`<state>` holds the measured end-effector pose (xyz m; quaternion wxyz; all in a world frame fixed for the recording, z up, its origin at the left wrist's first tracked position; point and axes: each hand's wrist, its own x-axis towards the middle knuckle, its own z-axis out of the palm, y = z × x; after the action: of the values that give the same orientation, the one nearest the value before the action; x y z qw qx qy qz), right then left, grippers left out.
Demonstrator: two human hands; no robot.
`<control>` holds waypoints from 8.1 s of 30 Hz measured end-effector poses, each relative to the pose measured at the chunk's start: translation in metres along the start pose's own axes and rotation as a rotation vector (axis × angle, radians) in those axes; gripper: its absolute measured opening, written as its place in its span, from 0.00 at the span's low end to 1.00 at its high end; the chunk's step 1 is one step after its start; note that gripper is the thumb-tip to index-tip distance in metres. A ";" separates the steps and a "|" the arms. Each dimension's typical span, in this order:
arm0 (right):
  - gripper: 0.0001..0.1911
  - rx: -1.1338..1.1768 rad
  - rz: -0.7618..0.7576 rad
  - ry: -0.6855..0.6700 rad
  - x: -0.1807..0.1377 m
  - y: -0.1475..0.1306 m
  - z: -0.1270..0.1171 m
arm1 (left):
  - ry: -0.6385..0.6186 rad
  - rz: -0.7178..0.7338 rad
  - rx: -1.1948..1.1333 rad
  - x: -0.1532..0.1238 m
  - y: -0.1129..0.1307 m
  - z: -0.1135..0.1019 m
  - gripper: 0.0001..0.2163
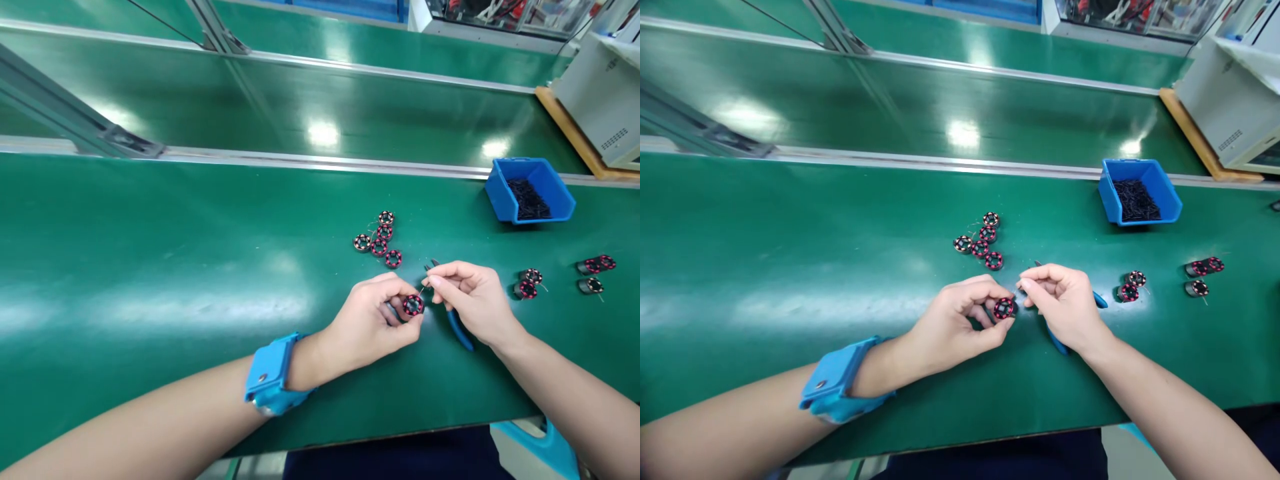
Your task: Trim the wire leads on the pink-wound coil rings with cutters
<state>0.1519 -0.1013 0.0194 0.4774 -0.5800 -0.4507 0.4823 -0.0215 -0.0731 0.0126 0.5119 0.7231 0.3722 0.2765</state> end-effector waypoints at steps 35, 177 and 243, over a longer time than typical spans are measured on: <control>0.09 -0.404 -0.278 -0.195 -0.010 0.004 -0.018 | -0.010 0.056 -0.018 -0.002 -0.003 0.003 0.08; 0.18 -0.014 -0.194 0.025 -0.005 0.003 -0.017 | 0.140 -0.181 -0.483 0.000 0.004 0.026 0.13; 0.06 -0.799 -0.194 0.416 0.097 -0.036 -0.129 | -0.136 -0.153 -0.380 0.054 0.038 0.046 0.10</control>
<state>0.2896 -0.0162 0.0524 0.3397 -0.7582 -0.5479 0.0972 0.0555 -0.0609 0.0347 0.6825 0.6001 0.3319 0.2528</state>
